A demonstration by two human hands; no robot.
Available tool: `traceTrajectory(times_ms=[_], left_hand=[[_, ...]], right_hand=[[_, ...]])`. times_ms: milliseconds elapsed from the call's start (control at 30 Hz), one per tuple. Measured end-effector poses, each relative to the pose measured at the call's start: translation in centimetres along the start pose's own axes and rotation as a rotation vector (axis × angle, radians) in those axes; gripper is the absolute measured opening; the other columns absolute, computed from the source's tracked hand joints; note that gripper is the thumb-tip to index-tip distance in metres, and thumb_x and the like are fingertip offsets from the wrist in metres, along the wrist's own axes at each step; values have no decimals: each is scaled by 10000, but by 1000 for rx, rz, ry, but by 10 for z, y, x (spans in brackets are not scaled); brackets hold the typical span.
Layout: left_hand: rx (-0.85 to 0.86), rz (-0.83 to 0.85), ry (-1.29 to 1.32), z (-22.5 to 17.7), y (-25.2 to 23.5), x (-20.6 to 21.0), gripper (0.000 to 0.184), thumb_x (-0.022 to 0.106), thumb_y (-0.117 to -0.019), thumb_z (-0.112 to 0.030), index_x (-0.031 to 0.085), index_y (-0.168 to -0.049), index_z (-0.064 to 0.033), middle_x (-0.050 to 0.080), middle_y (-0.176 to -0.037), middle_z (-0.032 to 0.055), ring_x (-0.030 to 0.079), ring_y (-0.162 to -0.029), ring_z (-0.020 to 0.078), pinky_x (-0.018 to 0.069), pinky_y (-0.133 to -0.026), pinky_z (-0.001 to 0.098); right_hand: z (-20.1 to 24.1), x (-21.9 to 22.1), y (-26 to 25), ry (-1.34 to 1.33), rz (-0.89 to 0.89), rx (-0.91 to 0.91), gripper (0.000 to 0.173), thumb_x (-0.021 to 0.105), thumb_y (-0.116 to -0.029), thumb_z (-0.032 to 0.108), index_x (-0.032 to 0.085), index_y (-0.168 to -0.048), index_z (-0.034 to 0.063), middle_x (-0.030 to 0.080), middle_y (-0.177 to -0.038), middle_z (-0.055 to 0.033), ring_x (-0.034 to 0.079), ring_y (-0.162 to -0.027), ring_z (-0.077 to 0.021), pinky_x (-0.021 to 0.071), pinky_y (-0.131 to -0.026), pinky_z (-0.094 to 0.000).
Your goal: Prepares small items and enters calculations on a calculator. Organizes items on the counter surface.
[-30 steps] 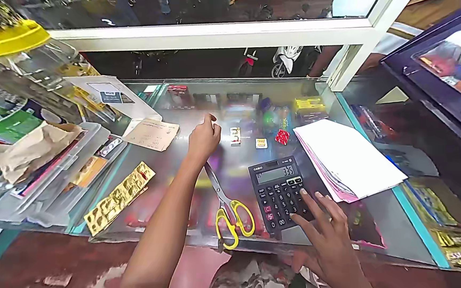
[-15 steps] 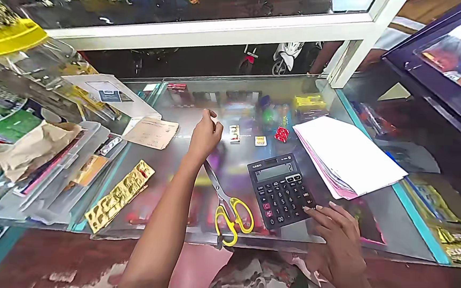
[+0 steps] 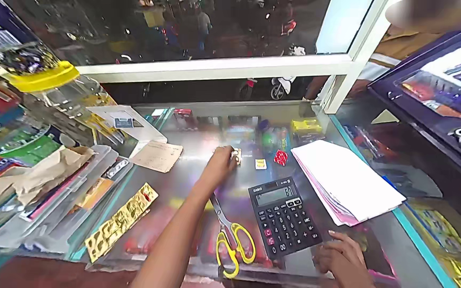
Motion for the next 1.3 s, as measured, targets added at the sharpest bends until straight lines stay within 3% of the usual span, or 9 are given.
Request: traceTrajectory(times_ms=[167, 300, 467, 567, 700, 867, 1100, 1200, 1300], left_hand=[[148, 83, 35, -27, 3, 26, 362, 562, -1016, -241, 679, -1230, 28, 605, -1346, 256, 531, -1320, 398, 410, -1125, 494], [224, 108, 78, -32, 6, 32, 362, 553, -1018, -217, 681, -1282, -4, 603, -1334, 238, 524, -1287, 402, 402, -1112, 502], [215, 69, 74, -30, 3, 23, 411, 551, -1027, -221, 617, -1364, 4, 592, -1354, 247, 550, -1287, 389, 417, -1110, 518], [159, 46, -4, -22, 1, 15, 411, 545, -1033, -234, 620, -1357, 7, 604, -1349, 244, 561, -1281, 391, 407, -1110, 538], [109, 71, -68, -20, 2, 11, 391, 536, -1040, -243, 644, -1327, 0, 618, -1344, 227, 564, -1283, 386, 400, -1105, 546], [108, 57, -108, -17, -1, 5, 389, 529, -1045, -258, 658, -1306, 0, 632, -1328, 220, 572, -1274, 383, 397, -1103, 542], [72, 95, -69, -15, -4, 3, 423, 523, -1053, -254, 600, -1369, 16, 623, -1284, 264, 626, -1172, 389, 470, -1046, 510], [15, 5, -23, -6, -5, -6, 442, 543, -1045, -275, 553, -1365, 31, 590, -1247, 279, 652, -1013, 361, 527, -925, 459], [-70, -61, 16, 5, -4, -18, 494, 569, -1035, -304, 511, -1374, 51, 566, -1268, 296, 635, -1048, 381, 519, -938, 479]], right_hand=[[-4, -10, -41, -130, 134, 60, 386, 564, -1040, 309, 696, -836, 9, 747, -880, -138, 715, -959, -227, 534, -956, -349], [-25, -10, -106, 86, 204, 29, 333, 574, -1009, 354, 752, -976, 75, 765, -973, -66, 735, -905, -198, 602, -799, -359], [-80, 51, -182, -18, 766, 275, 484, 602, -1045, 247, 532, -1455, 1, 582, -1417, -235, 607, -1267, -329, 462, -1090, -448], [-88, 91, -187, 32, 949, 231, 637, 624, -1029, 342, 396, -1585, 129, 315, -1610, -305, 374, -1470, -442, 342, -1177, -544], [-85, 127, -189, -15, 1002, 103, 568, 622, -1028, 335, 473, -1554, 178, 222, -1654, -304, 172, -1545, -486, 181, -1246, -575], [-109, 127, -205, -41, 889, 9, 393, 564, -1049, 165, 610, -1428, 70, 430, -1559, -288, 325, -1507, -445, 243, -1242, -522], [-162, 105, -228, 307, 895, 128, 437, 475, -1097, 262, 521, -1505, 113, 433, -1565, -260, 432, -1448, -421, 367, -1148, -585], [-189, 99, -237, 359, 830, 193, 415, 476, -1097, 264, 557, -1464, 87, 538, -1462, -251, 558, -1313, -434, 435, -1067, -613], [-217, 82, -243, 416, 768, 360, 407, 475, -1096, 284, 588, -1418, 62, 587, -1383, -279, 578, -1264, -478, 430, -1038, -665]])
Point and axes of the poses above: each hand's wrist, its own y-axis away from the middle knuckle, its own x-axis out of the palm, z = x × y, the point moved 6 cm from there along -y, towards the middle knuckle
